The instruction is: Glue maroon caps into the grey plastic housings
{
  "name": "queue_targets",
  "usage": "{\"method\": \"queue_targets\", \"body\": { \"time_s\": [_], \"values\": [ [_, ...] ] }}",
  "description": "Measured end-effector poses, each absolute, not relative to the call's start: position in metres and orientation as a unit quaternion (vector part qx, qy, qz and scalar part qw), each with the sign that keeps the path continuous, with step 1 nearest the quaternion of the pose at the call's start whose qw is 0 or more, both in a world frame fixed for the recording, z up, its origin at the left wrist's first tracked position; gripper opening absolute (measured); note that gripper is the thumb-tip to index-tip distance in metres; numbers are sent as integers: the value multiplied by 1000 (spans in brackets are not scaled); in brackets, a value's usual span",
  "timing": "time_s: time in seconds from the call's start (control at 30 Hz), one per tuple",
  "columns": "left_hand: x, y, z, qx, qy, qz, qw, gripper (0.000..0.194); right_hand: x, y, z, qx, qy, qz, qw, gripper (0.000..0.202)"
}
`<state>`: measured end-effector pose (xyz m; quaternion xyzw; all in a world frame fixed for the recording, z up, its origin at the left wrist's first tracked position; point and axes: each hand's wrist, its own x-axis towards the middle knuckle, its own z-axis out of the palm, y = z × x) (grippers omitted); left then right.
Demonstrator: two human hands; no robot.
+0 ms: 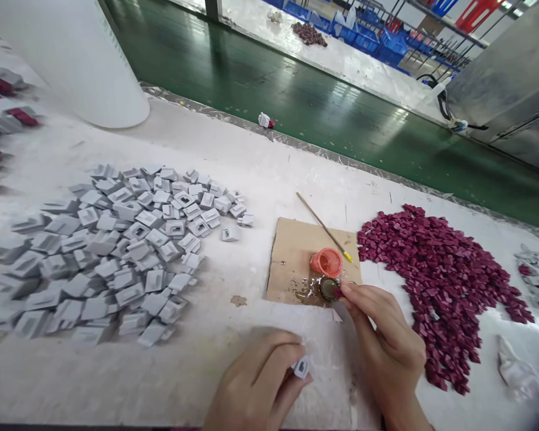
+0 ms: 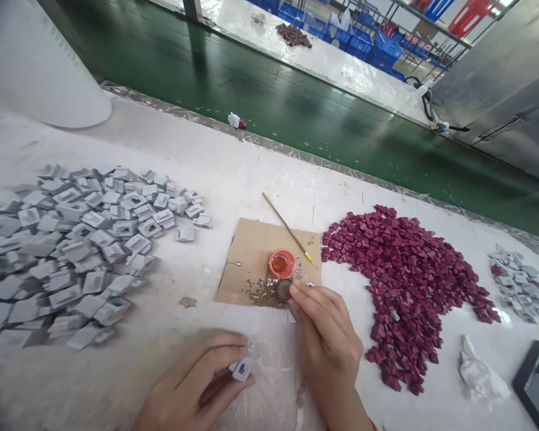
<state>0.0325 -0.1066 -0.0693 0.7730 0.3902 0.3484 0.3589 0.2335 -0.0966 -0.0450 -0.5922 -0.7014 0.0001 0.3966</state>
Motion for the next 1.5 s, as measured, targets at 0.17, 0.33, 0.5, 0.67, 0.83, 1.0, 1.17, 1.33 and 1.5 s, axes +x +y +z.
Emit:
{"method": "queue_targets", "body": {
  "time_s": [0.17, 0.33, 0.5, 0.67, 0.83, 1.0, 1.17, 1.33, 1.5],
  "values": [
    [32, -109, -70, 773, 397, 348, 351, 8, 232, -97, -45, -595, -704, 3, 388, 36],
    [33, -110, -67, 770, 402, 337, 364, 17, 232, -96, -45, -601, -696, 7, 392, 38],
    [34, -107, -63, 768, 405, 351, 351, 21, 230, -103, -42, -609, -674, 27, 417, 43],
    [37, -107, -62, 755, 420, 347, 365, 21, 212, -134, -36, -634, -616, 105, 456, 47],
    [41, -107, -61, 742, 443, 359, 352, 18, 195, -156, -41, -596, -642, 161, 454, 40],
    [44, -110, -59, 733, 467, 346, 352, 11, 190, -160, -48, -633, -588, 149, 481, 31],
    [46, -113, -61, 746, 480, 315, 339, 7, 187, -159, -49, -639, -576, 136, 491, 26],
    [48, -112, -59, 740, 482, 321, 341, 16, 183, -152, -46, -634, -572, 128, 503, 20],
    [50, -110, -56, 738, 484, 339, 327, 16, 181, -146, -42, -624, -592, 142, 489, 18]
  ]
}}
